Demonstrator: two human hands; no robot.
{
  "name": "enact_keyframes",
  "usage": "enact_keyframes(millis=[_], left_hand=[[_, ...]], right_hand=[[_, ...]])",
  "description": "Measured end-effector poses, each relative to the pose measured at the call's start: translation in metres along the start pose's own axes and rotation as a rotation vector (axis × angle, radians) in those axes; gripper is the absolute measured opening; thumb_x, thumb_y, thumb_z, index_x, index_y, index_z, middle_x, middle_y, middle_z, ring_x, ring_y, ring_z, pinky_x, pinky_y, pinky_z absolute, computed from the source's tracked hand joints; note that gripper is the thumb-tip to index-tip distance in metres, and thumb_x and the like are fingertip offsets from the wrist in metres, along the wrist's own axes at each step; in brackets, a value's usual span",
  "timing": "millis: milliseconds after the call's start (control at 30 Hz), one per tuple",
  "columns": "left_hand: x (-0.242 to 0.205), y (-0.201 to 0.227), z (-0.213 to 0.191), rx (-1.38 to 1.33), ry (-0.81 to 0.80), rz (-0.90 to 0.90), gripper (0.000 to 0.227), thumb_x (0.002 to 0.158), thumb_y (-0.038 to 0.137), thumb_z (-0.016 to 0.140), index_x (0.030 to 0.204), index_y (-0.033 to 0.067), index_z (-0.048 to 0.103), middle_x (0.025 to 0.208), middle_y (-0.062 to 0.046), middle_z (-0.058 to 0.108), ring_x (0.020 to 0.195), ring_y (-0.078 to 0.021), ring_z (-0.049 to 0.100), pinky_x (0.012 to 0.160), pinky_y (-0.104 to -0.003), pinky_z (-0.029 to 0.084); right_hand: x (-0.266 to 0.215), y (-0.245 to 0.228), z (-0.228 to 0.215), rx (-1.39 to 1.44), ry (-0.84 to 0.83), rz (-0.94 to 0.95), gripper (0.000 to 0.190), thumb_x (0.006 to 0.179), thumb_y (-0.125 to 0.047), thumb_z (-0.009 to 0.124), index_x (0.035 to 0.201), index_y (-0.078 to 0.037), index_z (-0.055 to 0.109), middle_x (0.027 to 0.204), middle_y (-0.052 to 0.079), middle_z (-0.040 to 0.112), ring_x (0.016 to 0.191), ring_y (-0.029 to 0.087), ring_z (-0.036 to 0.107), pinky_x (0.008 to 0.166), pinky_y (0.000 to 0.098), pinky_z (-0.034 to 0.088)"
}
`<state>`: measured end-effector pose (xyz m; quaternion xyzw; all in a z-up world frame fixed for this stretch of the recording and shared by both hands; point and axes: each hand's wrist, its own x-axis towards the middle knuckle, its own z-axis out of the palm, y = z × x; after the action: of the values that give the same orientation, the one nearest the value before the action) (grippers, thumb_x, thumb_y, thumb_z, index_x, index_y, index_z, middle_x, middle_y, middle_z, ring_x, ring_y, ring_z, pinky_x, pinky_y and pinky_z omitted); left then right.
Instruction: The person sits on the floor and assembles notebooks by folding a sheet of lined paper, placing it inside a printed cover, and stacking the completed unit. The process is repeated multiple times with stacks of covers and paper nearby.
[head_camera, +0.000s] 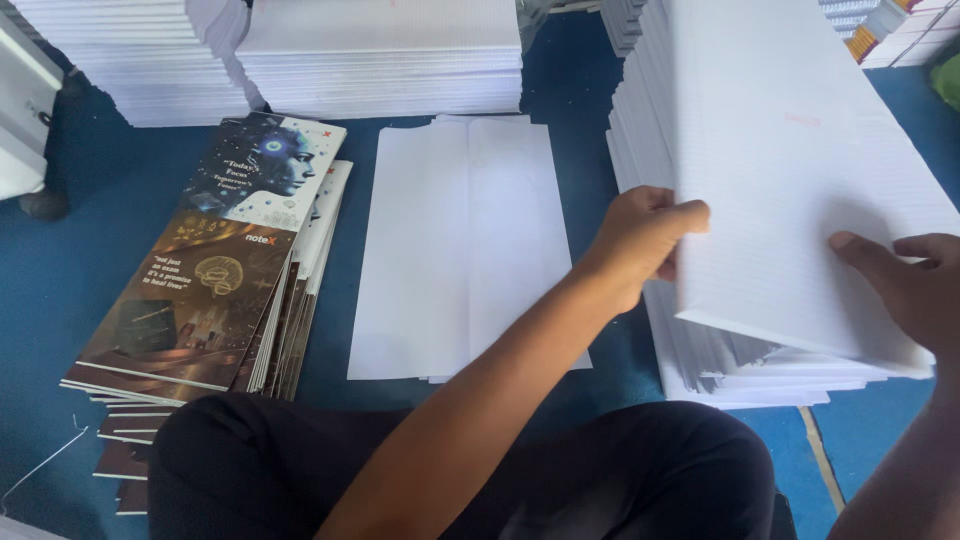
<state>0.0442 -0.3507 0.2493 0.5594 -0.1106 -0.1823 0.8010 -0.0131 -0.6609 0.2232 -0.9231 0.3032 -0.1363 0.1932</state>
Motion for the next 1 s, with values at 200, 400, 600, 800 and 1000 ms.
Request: enact_keyframes(millis=[200,400,600,800,1000], left_hand=[[-0.006,0.003,-0.016,-0.15,-0.014,-0.142,0.056,0.075,0.024,0.065,0.119,-0.0101,0.059,0.102,-0.025,0.064,0.092,-0.0305,0.065,0.077,-0.041,0.054],[0.014,0.005,0.0,-0.06,-0.051,-0.316,0.075,0.077,0.035,0.069,0.137,-0.007,0.052,0.128,-0.03,0.06,0.121,-0.039,0.059,0.095,-0.047,0.049],[0.024,-0.011,-0.018,-0.093,-0.122,-0.25,0.075,0.079,0.031,0.071,0.143,-0.0002,0.047,0.134,-0.03,0.059,0.125,-0.0403,0.059,0.098,-0.052,0.05],[0.021,-0.021,-0.04,-0.181,-0.138,-0.226,0.076,0.077,0.025,0.073,0.142,-0.0034,0.047,0.133,-0.032,0.059,0.123,-0.0411,0.061,0.099,-0.053,0.051],[0.001,-0.022,-0.058,-0.211,-0.137,-0.239,0.081,0.077,0.025,0.073,0.146,-0.0027,0.04,0.133,-0.035,0.057,0.125,-0.0426,0.06,0.1,-0.052,0.052]], right_hand=[[-0.036,-0.071,-0.018,-0.173,-0.008,0.043,0.086,0.093,-0.067,0.07,0.129,0.011,0.065,0.086,0.033,0.073,0.069,0.047,0.075,0.069,0.0555,0.062],[-0.028,-0.08,-0.03,-0.226,-0.114,0.048,0.084,0.093,-0.067,0.071,0.107,0.016,0.074,0.079,0.032,0.075,0.066,0.046,0.076,0.07,0.0502,0.062],[-0.018,-0.08,-0.025,-0.241,-0.165,0.079,0.09,0.093,-0.072,0.069,0.094,0.018,0.076,0.075,0.034,0.075,0.062,0.047,0.076,0.066,0.0488,0.062],[-0.001,-0.094,-0.015,-0.259,-0.007,-0.116,0.089,0.081,-0.076,0.077,0.099,0.011,0.078,0.08,0.029,0.074,0.068,0.043,0.074,0.07,0.0461,0.058],[0.033,-0.127,-0.01,-0.273,-0.115,-0.165,0.092,0.072,-0.074,0.082,0.106,0.012,0.078,0.09,0.033,0.076,0.079,0.047,0.076,0.077,0.0466,0.059]])
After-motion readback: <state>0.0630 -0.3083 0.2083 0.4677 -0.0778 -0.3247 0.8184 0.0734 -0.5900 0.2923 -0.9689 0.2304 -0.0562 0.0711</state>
